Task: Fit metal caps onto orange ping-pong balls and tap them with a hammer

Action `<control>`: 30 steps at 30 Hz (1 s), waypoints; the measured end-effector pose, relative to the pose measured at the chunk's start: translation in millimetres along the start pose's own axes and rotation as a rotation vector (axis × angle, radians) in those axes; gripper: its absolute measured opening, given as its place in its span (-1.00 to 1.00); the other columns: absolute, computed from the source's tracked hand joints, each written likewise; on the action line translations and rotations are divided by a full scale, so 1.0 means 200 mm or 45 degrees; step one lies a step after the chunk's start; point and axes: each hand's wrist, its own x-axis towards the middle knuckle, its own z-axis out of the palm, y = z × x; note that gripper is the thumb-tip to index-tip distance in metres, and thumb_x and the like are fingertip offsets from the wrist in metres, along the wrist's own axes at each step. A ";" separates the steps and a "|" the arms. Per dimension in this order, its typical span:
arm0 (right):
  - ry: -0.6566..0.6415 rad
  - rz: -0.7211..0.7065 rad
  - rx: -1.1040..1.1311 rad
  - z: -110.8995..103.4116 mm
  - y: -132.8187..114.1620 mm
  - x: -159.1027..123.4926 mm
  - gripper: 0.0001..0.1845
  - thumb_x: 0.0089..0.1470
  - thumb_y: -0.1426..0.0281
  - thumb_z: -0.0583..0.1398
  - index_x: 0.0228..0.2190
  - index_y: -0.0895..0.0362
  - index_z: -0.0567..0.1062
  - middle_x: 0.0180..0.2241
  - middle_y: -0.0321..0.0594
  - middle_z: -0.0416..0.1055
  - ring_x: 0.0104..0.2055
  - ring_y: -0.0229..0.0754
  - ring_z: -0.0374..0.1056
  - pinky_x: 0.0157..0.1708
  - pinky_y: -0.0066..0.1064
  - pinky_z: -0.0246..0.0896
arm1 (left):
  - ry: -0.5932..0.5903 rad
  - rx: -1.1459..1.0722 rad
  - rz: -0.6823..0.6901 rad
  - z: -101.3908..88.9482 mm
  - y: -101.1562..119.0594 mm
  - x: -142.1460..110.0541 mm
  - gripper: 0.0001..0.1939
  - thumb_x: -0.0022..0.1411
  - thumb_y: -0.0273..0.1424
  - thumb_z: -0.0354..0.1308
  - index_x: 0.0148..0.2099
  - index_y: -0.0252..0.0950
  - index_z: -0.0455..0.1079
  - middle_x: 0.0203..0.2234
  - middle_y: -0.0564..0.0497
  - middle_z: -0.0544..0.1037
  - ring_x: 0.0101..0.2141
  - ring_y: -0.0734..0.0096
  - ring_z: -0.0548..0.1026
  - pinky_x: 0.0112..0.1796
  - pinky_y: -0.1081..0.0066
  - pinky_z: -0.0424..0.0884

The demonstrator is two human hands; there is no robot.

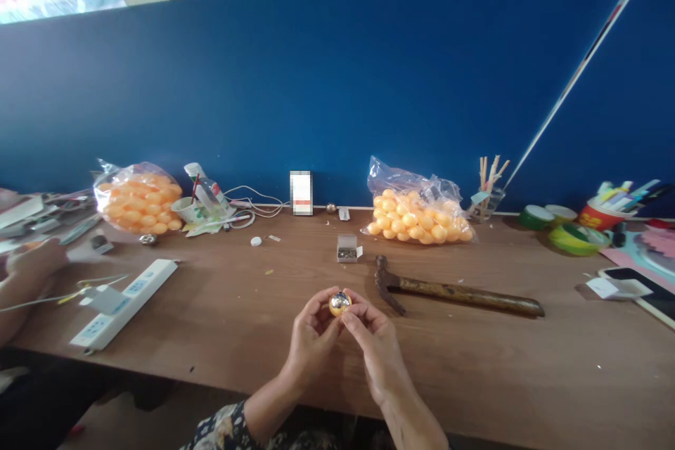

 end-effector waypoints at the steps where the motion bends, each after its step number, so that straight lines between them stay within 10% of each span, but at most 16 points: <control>1: 0.004 0.001 0.001 0.00 0.00 0.00 -0.79 -0.17 0.23 0.38 -0.53 0.11 0.56 0.01 -0.11 0.43 0.19 0.05 0.15 0.20 -0.14 -0.08 | -0.001 0.001 -0.002 0.00 0.00 0.00 -0.61 0.02 -0.42 0.29 -0.06 -0.34 0.38 -0.19 -0.16 0.57 -0.18 0.25 0.55 -0.12 0.32 0.46; 30: -0.003 0.003 0.005 0.01 -0.01 0.00 -0.79 -0.19 0.24 0.38 -0.54 0.12 0.56 0.01 -0.11 0.43 0.15 0.05 0.21 0.17 -0.16 -0.03 | 0.044 0.000 -0.034 0.00 0.01 0.00 -0.61 -0.01 -0.43 0.31 -0.09 -0.34 0.40 -0.21 -0.14 0.58 -0.19 0.26 0.55 -0.14 0.35 0.46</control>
